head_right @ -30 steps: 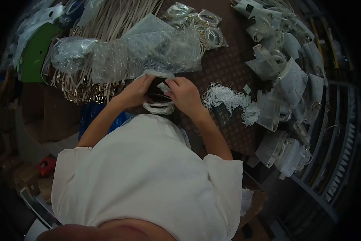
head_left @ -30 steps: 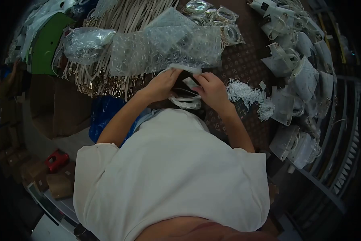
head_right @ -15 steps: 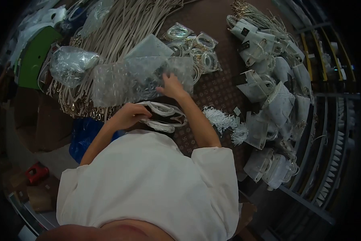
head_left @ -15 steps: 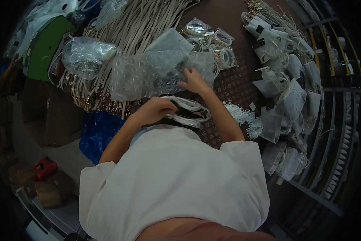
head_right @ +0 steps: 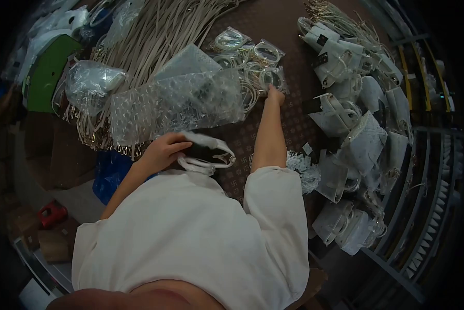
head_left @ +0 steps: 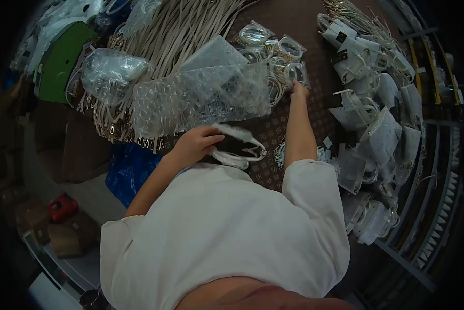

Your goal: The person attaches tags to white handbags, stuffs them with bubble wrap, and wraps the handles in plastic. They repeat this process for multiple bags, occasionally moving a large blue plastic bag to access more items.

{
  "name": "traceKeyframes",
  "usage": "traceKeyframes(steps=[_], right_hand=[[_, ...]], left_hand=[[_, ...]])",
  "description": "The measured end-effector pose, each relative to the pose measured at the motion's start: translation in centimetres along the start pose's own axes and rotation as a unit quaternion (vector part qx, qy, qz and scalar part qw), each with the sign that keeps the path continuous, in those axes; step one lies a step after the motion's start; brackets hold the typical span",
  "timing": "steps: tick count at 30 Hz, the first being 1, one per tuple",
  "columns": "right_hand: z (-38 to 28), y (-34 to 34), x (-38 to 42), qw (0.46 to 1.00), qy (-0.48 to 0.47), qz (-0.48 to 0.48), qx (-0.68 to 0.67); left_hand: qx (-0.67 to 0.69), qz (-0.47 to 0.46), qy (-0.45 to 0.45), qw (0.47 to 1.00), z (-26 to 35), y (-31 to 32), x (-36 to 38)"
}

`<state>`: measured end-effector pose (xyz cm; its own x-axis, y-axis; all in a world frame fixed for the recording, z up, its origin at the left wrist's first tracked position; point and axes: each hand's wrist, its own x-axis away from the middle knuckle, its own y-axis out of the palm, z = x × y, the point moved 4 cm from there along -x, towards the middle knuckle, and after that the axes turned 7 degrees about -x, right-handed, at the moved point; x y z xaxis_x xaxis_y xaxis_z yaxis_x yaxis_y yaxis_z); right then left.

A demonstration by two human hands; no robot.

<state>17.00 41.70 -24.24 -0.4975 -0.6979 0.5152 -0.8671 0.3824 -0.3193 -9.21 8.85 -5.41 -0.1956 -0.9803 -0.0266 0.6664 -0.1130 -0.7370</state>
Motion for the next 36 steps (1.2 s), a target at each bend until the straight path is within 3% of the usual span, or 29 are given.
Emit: traceKeyframes(steps=[1, 2, 5, 7, 9, 11, 14, 17, 19, 20, 21, 23, 24, 26, 27, 29, 30, 32, 33, 35, 36], right_hand=[[0.2, -0.1, 0.7, 0.996, 0.024, -0.035, -0.079], [-0.4, -1.2, 0.9, 0.997, 0.036, -0.03, -0.058], [-4.6, -5.3, 5.4, 0.954, -0.232, 0.045, 0.184], [-5.5, -7.4, 6.2, 0.919, -0.384, 0.026, 0.085], [-7.1, -10.2, 9.4, 0.894, -0.444, -0.045, 0.032], [-8.5, -13.0, 12.9, 0.868, -0.445, -0.187, -0.116], [-10.1, -15.7, 23.3, 0.874, -0.413, -0.229, -0.115], [-8.2, -15.4, 29.6, 0.82, -0.482, -0.306, -0.047], [-5.9, -14.3, 31.4, 0.728, -0.575, -0.356, 0.115], [-5.0, -13.5, 32.3, 0.634, -0.642, -0.373, 0.217], [-4.5, -12.7, 32.9, 0.631, -0.643, -0.374, 0.22], [-2.3, -10.0, 34.3, 0.507, -0.64, -0.429, 0.387], [-1.8, -9.2, 34.7, 0.502, -0.642, -0.431, 0.389], [0.4, -7.6, 35.5, 0.381, -0.623, -0.476, 0.49], [1.0, -6.5, 35.7, 0.378, -0.623, -0.476, 0.493], [3.4, -4.3, 35.5, 0.32, -0.525, -0.525, 0.588], [4.3, -3.5, 35.9, 0.318, -0.526, -0.524, 0.589], [6.8, -2.5, 35.1, 0.339, -0.403, -0.505, 0.684], [8.1, -2.1, 34.0, 0.338, -0.404, -0.503, 0.685], [9.4, -1.2, 33.3, 0.286, -0.633, -0.427, 0.579], [9.2, -1.4, 33.7, 0.284, -0.633, -0.428, 0.579]], left_hand=[[-0.078, 0.022, 0.048, 0.996, 0.5, -0.5, -0.4], [-0.154, 0.042, 0.097, 0.982, 0.7, -0.7, -0.7], [-0.125, -0.005, 0.077, 0.989, -0.8, 0.2, -0.7], [-0.125, -0.027, 0.068, 0.989, -1.8, 1.0, -0.3], [-0.112, -0.022, 0.066, 0.991, -2.5, 1.6, 0.2], [-0.114, -0.016, 0.085, 0.99, -2.8, 1.7, 0.2], [-0.12, -0.005, 0.093, 0.988, -2.7, 1.7, 0.1], [-0.127, -0.003, 0.097, 0.987, -2.6, 1.5, 0.0], [-0.112, 0.011, 0.105, 0.988, -2.8, 1.7, 0.0], [-0.1, 0.022, 0.112, 0.988, -3.0, 1.8, 0.0], [-0.098, 0.025, 0.111, 0.989, -3.2, 1.9, 0.0], [-0.081, 0.047, 0.124, 0.988, -3.4, 1.9, 0.0], [-0.08, 0.053, 0.12, 0.988, -3.2, 1.9, 0.0], [-0.046, 0.049, 0.117, 0.991, -2.8, 1.9, 0.1], [-0.044, 0.053, 0.118, 0.991, -2.9, 1.9, 0.2], [-0.061, 0.05, 0.142, 0.987, -3.0, 2.3, 0.4], [-0.06, 0.054, 0.141, 0.987, -2.9, 2.5, 0.4], [-0.053, 0.052, 0.148, 0.986, -2.7, 2.5, 0.3], [-0.053, 0.055, 0.149, 0.986, -2.8, 2.4, 0.3], [-0.076, 0.056, 0.127, 0.987, -3.1, 2.4, 0.3], [-0.075, 0.058, 0.125, 0.988, -3.1, 2.4, 0.4]])
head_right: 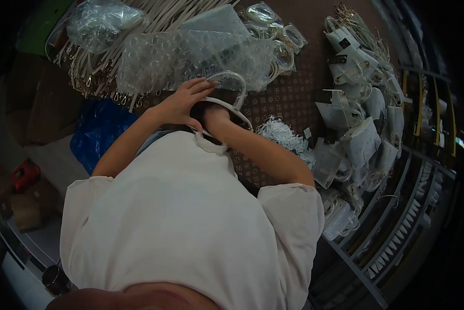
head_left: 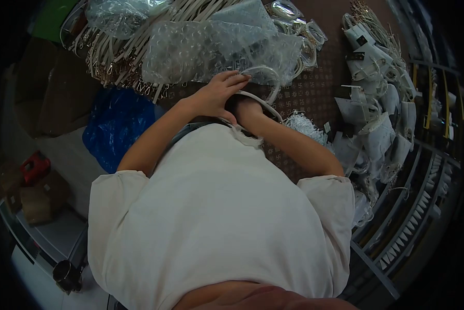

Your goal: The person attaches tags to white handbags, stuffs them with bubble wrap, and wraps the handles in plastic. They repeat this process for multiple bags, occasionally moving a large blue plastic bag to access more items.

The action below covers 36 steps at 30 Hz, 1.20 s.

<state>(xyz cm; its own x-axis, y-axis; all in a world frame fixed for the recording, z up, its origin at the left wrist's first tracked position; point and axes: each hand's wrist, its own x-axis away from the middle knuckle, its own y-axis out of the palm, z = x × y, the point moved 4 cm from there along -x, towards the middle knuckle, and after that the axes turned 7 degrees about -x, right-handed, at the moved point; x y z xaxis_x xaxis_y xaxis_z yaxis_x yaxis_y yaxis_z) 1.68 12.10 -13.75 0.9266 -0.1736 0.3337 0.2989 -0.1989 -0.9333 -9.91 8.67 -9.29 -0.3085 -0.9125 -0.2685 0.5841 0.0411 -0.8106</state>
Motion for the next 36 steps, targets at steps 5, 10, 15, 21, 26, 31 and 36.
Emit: traceKeyframes(steps=[5, 10, 15, 21, 26, 31, 36], right_hand=[[-0.8, -3.8, 2.1, 0.984, 0.056, -0.149, -0.074], [-1.4, -5.7, 4.6, 0.994, 0.053, -0.007, -0.094], [0.6, -1.6, 2.0, 0.918, 0.027, -0.082, -0.387], [0.9, -4.3, 2.8, 0.885, 0.127, -0.215, -0.392], [2.2, -10.0, 5.8, 0.706, 0.054, 0.006, -0.706], [0.7, -11.2, 5.1, 0.784, 0.013, 0.14, -0.605], [-0.6, -11.2, 9.9, 0.76, 0.014, 0.234, -0.606]], left_hand=[[0.02, -0.009, 0.007, 1.0, 0.4, 0.2, 0.2], [0.019, -0.005, 0.001, 1.0, 0.3, 0.0, -0.1], [0.03, -0.019, 0.014, 0.999, 0.6, 0.2, -0.4], [0.184, 0.004, -0.042, 0.982, -2.5, -1.4, 1.1], [-0.01, 0.171, -0.447, 0.878, -9.4, -3.4, -0.1], [-0.219, 0.066, -0.575, 0.786, -16.9, 6.3, -2.6], [0.055, 0.153, -0.35, 0.923, -19.4, 4.6, -1.9]])
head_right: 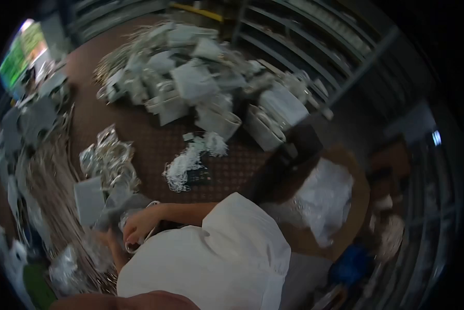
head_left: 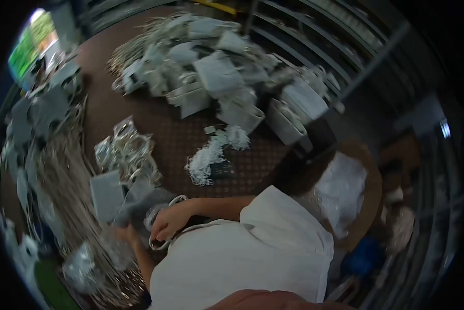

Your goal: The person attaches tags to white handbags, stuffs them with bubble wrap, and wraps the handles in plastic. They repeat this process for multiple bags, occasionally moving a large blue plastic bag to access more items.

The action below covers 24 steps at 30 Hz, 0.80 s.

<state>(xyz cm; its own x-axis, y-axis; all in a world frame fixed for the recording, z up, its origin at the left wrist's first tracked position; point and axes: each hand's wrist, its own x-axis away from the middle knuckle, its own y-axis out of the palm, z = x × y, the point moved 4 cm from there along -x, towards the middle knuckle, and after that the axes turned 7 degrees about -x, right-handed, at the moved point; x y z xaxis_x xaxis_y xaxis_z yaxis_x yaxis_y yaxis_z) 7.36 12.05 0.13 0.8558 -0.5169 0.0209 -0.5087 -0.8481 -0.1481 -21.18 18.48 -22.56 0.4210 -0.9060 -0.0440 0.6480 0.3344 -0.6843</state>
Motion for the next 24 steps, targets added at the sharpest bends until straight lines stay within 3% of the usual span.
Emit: traceKeyframes(steps=[1, 2, 3, 5, 7, 9, 12, 16, 18, 20, 21, 24], right_hand=[[0.1, -0.6, 1.1, 0.999, -0.009, 0.017, -0.03], [0.2, -0.8, 1.9, 0.998, -0.024, 0.021, -0.062], [-0.3, -1.7, 3.2, 0.99, -0.026, 0.07, -0.118], [-1.2, -3.6, 4.7, 0.987, -0.038, 0.118, -0.104], [-1.7, -4.1, 4.9, 0.984, -0.044, 0.148, -0.085], [-2.4, -4.9, 3.4, 0.956, -0.1, 0.274, 0.04], [-3.7, -4.4, -0.7, 0.931, -0.134, 0.334, 0.053], [-6.3, -4.0, -3.5, 0.951, -0.171, 0.253, -0.04], [-5.2, -4.0, -4.1, 0.965, -0.094, 0.21, -0.123], [-4.4, -5.7, -4.0, 0.972, -0.134, 0.17, -0.095], [0.0, -6.8, -5.8, 0.96, -0.148, 0.187, -0.149], [-0.8, -6.9, -4.5, 0.915, -0.222, 0.108, -0.318]], left_hand=[[0.066, -0.027, 0.026, 0.997, -3.7, 0.6, -0.9], [0.072, 0.083, 0.023, 0.994, -4.1, -1.3, -0.8], [-0.009, 0.081, -0.015, 0.997, -5.4, -4.2, -1.6], [-0.034, -0.008, -0.004, 0.999, 6.6, -13.6, 2.0], [0.006, 0.027, 0.024, 0.999, 9.9, -17.9, 1.8], [0.047, 0.063, 0.061, 0.995, 12.8, -21.4, 1.2], [0.073, 0.074, 0.097, 0.99, 16.0, -23.4, 1.1], [0.113, 0.063, 0.128, 0.983, 17.6, -23.7, 1.9], [0.135, 0.044, 0.14, 0.98, 18.1, -22.5, 2.6], [0.152, 0.028, 0.139, 0.978, 17.8, -21.8, 2.6], [0.165, 0.024, 0.139, 0.976, 17.8, -21.4, 2.8], [0.21, 0.011, 0.142, 0.967, 18.9, -20.4, 3.3]])
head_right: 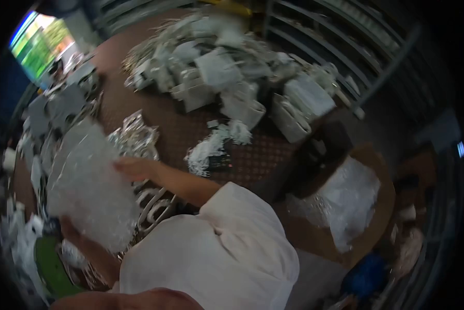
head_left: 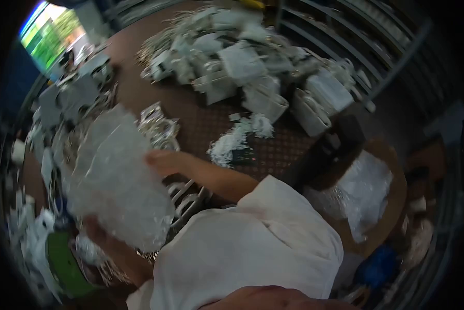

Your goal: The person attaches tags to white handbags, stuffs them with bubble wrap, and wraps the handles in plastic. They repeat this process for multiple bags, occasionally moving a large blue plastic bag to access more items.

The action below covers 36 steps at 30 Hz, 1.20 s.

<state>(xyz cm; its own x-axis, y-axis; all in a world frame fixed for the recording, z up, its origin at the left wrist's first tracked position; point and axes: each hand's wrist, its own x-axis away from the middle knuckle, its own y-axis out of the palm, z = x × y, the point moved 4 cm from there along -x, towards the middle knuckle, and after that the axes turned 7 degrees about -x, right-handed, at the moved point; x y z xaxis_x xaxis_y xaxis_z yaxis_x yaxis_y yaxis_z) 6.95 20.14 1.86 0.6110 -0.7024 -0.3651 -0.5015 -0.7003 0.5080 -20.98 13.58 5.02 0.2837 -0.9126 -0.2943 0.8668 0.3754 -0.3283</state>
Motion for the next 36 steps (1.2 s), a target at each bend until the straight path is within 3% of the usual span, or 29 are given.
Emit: traceKeyframes(steps=[3, 5, 6, 8, 10, 11, 13, 17, 20, 23, 25, 26, 27, 28, 29, 30, 31, 32, 33, 34, 35, 36], right_hand=[[-1.9, -0.7, 1.0, 0.992, -0.046, -0.04, -0.112], [-3.4, -1.5, 1.2, 0.993, -0.079, -0.027, -0.082], [-3.9, -2.1, 0.9, 0.996, -0.045, -0.051, -0.053], [-4.3, -1.2, -0.2, 0.996, -0.004, -0.085, -0.029], [-4.2, 0.3, -0.3, 0.982, 0.103, 0.021, 0.157], [-3.3, 0.6, -0.4, 0.982, 0.109, 0.012, 0.153], [-1.3, 0.9, -0.9, 0.959, 0.085, 0.0, 0.271], [0.7, -0.7, -1.2, 0.98, 0.091, -0.01, 0.176], [0.6, 0.4, -1.3, 0.96, 0.039, -0.049, 0.272], [-0.3, 2.2, -2.0, 0.955, 0.108, 0.038, 0.275], [0.0, 0.6, -2.3, 0.891, 0.151, 0.182, 0.387], [0.1, 0.8, -2.5, 0.891, 0.154, 0.185, 0.386], [-0.4, 1.4, -2.7, 0.845, 0.109, 0.213, 0.478], [-0.7, 2.2, -2.9, 0.788, 0.063, 0.237, 0.564], [-0.4, 2.9, -2.9, 0.788, 0.072, 0.237, 0.564], [-0.6, 4.3, -3.0, 0.791, -0.038, 0.219, 0.57], [-0.7, 5.8, -2.7, 0.785, -0.146, 0.198, 0.569], [-0.4, 7.3, -2.6, 0.813, -0.176, 0.159, 0.532], [-0.6, 8.4, -2.4, 0.836, -0.208, 0.121, 0.492], [-1.1, 8.4, -2.3, 0.839, -0.194, 0.122, 0.493], [-2.0, 8.2, -2.3, 0.813, -0.194, 0.107, 0.539], [-2.8, 7.8, -2.3, 0.784, -0.196, 0.089, 0.583]], left_hand=[[0.064, -0.016, -0.018, 0.998, 1.7, 0.3, -1.1], [0.136, -0.034, -0.07, 0.988, 1.9, -0.5, -1.7], [0.17, -0.062, -0.169, 0.969, 1.7, -0.6, -2.0], [0.282, -0.115, -0.138, 0.942, 0.1, -0.2, -2.2], [0.264, -0.078, -0.172, 0.946, 1.0, 0.4, -1.3], [0.247, -0.06, -0.201, 0.946, 1.2, 0.6, -1.0], [0.271, -0.052, -0.19, 0.942, 0.1, 0.7, -0.8], [0.259, -0.051, -0.193, 0.945, -0.8, -0.5, 0.0], [0.228, -0.031, -0.209, 0.951, -2.0, -1.1, 0.3], [0.177, -0.029, -0.221, 0.959, -0.6, -1.3, 1.1], [0.146, -0.008, -0.221, 0.964, -0.2, -0.5, 1.8], [0.119, 0.015, -0.212, 0.97, 0.1, 0.0, 1.8], [0.119, 0.011, -0.217, 0.969, 0.3, 0.9, 1.9], [0.031, 0.044, -0.131, 0.99, 1.2, 1.3, 1.7], [-0.056, 0.076, -0.043, 0.995, 2.3, 2.1, 1.7], [-0.056, 0.072, -0.055, 0.994, 3.2, 3.6, 1.8], [-0.037, 0.107, -0.005, 0.994, 5.0, 5.1, 2.0], [-0.019, 0.142, 0.043, 0.989, 6.5, 6.1, 2.5], [-0.018, 0.138, 0.028, 0.99, 7.3, 6.9, 2.9], [0.224, 0.047, -0.02, 0.973, 7.6, 8.2, 3.2], [0.454, -0.042, -0.063, 0.888, 8.3, 9.2, 3.4], [0.457, -0.04, -0.068, 0.886, 9.2, 8.9, 3.7]])
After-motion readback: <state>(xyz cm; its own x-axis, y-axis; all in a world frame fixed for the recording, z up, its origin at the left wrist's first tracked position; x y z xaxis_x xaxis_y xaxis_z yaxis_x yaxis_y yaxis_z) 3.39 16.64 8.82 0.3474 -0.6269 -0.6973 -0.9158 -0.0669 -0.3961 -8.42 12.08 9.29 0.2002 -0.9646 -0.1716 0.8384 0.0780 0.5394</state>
